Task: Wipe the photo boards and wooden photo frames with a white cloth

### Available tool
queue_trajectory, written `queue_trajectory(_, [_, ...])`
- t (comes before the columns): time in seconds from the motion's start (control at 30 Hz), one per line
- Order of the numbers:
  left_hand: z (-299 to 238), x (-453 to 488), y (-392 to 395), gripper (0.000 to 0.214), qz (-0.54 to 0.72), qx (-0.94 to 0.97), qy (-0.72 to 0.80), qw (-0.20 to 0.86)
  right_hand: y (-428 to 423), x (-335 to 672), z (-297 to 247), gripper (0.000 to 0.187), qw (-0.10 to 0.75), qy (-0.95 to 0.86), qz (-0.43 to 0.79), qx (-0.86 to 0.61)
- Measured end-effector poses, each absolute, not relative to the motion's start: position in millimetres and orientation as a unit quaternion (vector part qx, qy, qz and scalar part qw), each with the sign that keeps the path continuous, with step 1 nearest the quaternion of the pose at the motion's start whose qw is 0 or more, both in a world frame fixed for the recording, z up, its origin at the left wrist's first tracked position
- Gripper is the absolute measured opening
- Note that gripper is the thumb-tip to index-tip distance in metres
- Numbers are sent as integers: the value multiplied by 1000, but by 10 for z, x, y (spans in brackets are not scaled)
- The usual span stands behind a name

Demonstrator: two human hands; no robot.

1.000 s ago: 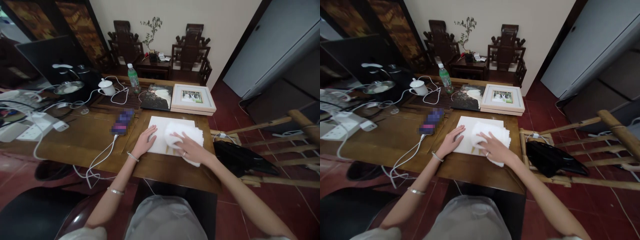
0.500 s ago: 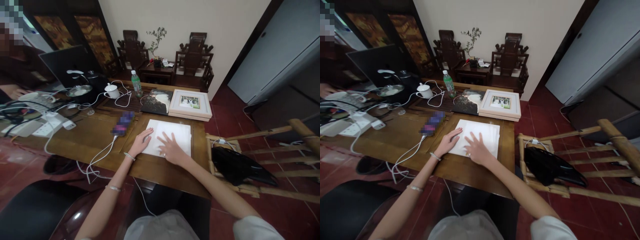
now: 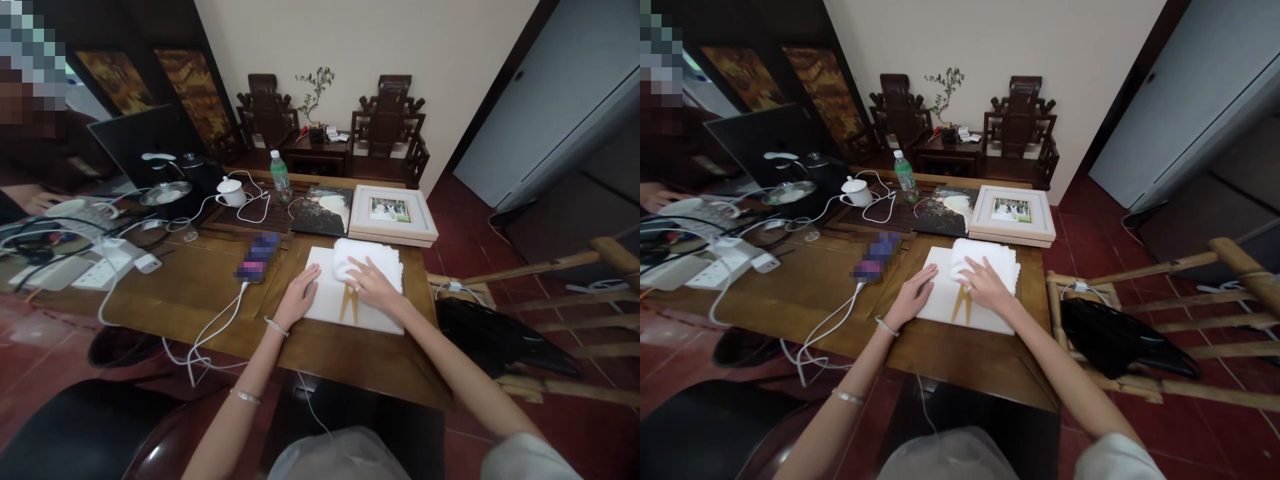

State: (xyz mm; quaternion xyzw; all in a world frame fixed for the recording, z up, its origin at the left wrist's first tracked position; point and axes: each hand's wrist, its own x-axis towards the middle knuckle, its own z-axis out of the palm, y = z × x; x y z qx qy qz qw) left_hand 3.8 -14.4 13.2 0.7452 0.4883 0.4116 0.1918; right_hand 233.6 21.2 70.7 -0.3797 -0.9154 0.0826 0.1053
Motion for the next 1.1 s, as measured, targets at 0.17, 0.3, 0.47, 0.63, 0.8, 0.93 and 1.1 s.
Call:
queue_trajectory(0.17, [221, 59, -202, 39, 465, 690, 537, 138, 282, 1775, 650, 31, 99, -912, 55, -393])
queue_trajectory(0.3, [246, 51, -245, 44, 475, 653, 569, 155, -186, 1766, 694, 27, 78, -950, 80, -292])
queue_trajectory(0.47, [224, 66, -287, 46, 431, 700, 534, 197, -736, 2249, 944, 26, 55, -954, 192, -225])
queue_trajectory(0.63, [190, 75, -286, 44, 384, 746, 505, 204, -639, 2670, 941, 28, 92, -920, 199, -324])
queue_trajectory(0.8, [161, 64, -269, 42, 378, 756, 499, 191, -45, 2562, 811, 31, 139, -881, 151, -426])
queue_trajectory(0.93, [136, 51, -244, 41, 379, 758, 497, 187, 366, 2020, 863, 32, 126, -878, 173, -429])
queue_trajectory(1.1, [129, 38, -229, 39, 387, 748, 507, 181, 550, 1530, 915, 30, 121, -890, 194, -395])
